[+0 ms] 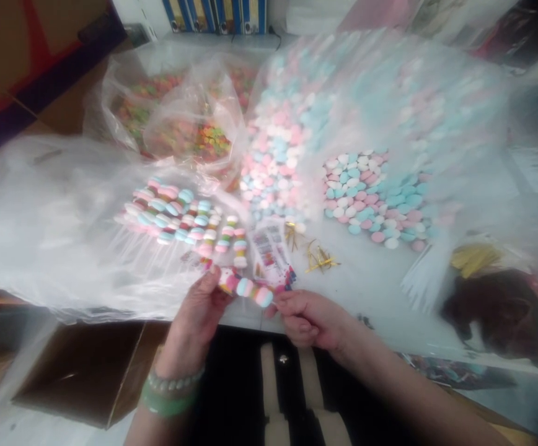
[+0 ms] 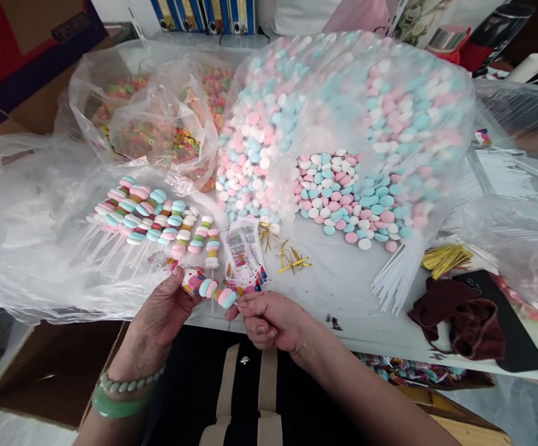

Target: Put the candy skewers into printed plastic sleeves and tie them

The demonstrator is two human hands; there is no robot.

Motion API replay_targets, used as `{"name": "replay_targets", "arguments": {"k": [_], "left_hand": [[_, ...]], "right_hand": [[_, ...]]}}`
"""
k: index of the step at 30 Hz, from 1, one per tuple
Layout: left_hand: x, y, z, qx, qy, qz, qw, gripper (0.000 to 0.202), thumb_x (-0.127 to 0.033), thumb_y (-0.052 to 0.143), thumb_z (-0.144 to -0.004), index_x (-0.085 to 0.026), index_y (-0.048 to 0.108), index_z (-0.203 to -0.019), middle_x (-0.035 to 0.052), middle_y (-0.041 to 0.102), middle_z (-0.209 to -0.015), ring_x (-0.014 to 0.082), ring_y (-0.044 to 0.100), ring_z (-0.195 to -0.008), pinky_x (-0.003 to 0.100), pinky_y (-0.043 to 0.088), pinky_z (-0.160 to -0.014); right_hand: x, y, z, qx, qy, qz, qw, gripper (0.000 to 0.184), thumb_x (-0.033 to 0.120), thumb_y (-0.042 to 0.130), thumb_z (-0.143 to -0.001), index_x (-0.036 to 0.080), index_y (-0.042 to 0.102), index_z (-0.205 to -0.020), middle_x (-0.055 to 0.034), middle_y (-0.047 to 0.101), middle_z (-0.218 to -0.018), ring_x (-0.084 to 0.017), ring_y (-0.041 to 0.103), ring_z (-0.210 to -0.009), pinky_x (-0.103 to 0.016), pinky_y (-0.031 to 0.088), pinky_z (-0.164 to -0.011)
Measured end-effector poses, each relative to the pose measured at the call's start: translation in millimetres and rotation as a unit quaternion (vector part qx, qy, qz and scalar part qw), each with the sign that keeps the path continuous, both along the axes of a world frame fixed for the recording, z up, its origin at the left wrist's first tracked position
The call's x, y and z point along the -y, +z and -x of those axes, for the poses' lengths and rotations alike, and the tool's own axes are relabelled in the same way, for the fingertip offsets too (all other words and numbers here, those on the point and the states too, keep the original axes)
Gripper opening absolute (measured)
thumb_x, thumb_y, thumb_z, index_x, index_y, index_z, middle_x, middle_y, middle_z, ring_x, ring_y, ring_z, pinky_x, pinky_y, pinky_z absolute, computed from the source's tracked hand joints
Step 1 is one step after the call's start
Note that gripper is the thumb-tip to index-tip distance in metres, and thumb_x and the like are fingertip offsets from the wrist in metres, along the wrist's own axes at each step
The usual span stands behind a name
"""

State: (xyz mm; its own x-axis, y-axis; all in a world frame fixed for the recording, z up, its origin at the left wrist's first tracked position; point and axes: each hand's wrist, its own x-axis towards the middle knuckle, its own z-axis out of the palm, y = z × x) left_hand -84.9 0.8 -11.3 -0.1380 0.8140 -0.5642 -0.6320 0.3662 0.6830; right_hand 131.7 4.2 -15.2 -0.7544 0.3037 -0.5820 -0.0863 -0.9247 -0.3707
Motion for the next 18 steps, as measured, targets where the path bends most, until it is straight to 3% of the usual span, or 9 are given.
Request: {"name": "replay_targets", "arguments": {"k": [3,6,11,14,18], "left_hand": [[2,0.1,-5,-0.022,0.007,-0.007,1.000,0.035,-0.038,0.090,-0.062,-0.013,0.074,-0.081,0.0071,0.076,-0.083,0.0199,0.071,-0.074,0.030,0.060,-0.069],[4,-1.1,-12,-0.033,0.006,-0.012,0.999,0.038,-0.042,0.089,-0.063,-0.012,0.075,-0.082,0.0096,0.077,-0.086,0.0218,0.071,-0.079,0.032,0.059,-0.073],[6,-2.7,-19,-0.023,-0.020,-0.018,0.999,0.040,-0.043,0.086,-0.067,-0.012,0.076,-0.090,0.0089,0.076,-0.085,0.0215,0.071,-0.078,0.033,0.057,-0.077],[8,-0.5,-27,-0.008,-0.047,-0.014,0.999,0.040,-0.044,0.086,-0.066,-0.011,0.077,-0.086,0.0085,0.075,-0.080,0.0198,0.070,-0.076,0.031,0.056,-0.074],[8,1.1,-34,0.014,-0.038,-0.007,0.999,0.035,-0.040,0.088,-0.065,-0.012,0.077,-0.085,0.0064,0.075,-0.083,0.0176,0.068,-0.077,0.029,0.056,-0.075]], "right_hand": [[5,2.3,8,0.065,-0.030,-0.045,0.996,0.017,0.026,0.061,-0.071,0.016,0.064,-0.085,0.0116,0.039,-0.035,-0.005,0.018,-0.030,-0.018,0.015,-0.033],[10,6.1,16,0.154,-0.071,-0.142,0.975,0.018,0.031,0.062,-0.071,0.016,0.065,-0.079,0.0097,0.042,-0.033,-0.006,0.024,-0.030,-0.020,0.015,-0.034],[11,16.2,25,0.232,-0.036,-0.269,0.934,0.027,0.037,0.059,-0.081,0.020,0.053,-0.061,0.0080,0.044,-0.036,-0.007,0.032,-0.034,-0.020,0.025,-0.040],[7,20.3,28,0.246,-0.033,-0.302,0.920,0.027,0.031,0.056,-0.084,0.020,0.052,-0.059,0.0075,0.043,-0.037,-0.008,0.036,-0.038,-0.021,0.031,-0.045],[5,16.5,27,0.258,-0.040,-0.338,0.904,0.020,0.026,0.053,-0.084,0.020,0.059,-0.067,0.0070,0.045,-0.043,-0.010,0.040,-0.044,-0.022,0.035,-0.051]]}}
